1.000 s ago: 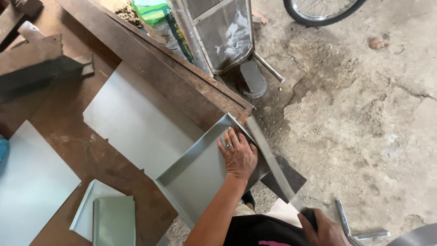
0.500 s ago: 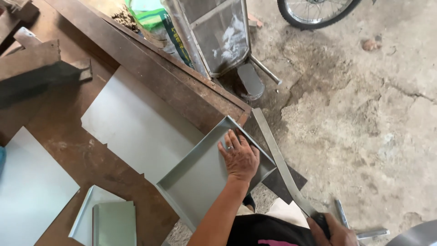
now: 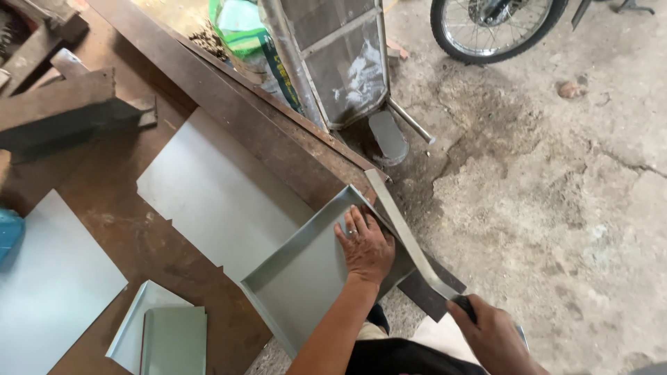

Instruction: Bending and forming edges of small metal sheets using a metal bar as a straight edge on a workbench.

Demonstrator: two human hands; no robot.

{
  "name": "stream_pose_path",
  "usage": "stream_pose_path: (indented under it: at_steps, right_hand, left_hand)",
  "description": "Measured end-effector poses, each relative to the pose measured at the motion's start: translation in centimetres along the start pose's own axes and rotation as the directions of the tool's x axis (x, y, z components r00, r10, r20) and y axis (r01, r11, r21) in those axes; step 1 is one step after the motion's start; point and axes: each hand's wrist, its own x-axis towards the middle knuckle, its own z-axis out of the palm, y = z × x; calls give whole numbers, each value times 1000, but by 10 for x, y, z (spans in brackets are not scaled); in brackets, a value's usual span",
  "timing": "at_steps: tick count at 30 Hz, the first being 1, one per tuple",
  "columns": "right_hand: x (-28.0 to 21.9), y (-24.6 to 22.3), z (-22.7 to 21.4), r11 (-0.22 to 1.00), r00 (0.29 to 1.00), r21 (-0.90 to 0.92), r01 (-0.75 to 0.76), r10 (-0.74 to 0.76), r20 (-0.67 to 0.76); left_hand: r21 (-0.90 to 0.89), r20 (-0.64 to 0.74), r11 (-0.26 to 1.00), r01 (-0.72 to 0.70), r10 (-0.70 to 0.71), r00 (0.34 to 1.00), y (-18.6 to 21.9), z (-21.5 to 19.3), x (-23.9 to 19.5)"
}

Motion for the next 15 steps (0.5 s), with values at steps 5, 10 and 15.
stream_pose_path:
  at_steps: [5, 10, 15]
  right_hand:
    - [-17, -11, -22, 980, 988, 188, -69, 93, -126]
    - [-11, 27, -19, 969, 977, 222, -111, 148, -156]
    - [3, 54, -36, 936, 974, 305, -176, 211, -86]
  left_hand:
    - [49, 86, 999, 13, -18, 996, 0, 4, 2]
    - [-113, 222, 993, -45, 69, 973, -12, -32, 0]
    - [-199, 733, 978, -64, 191, 652, 16, -136, 13]
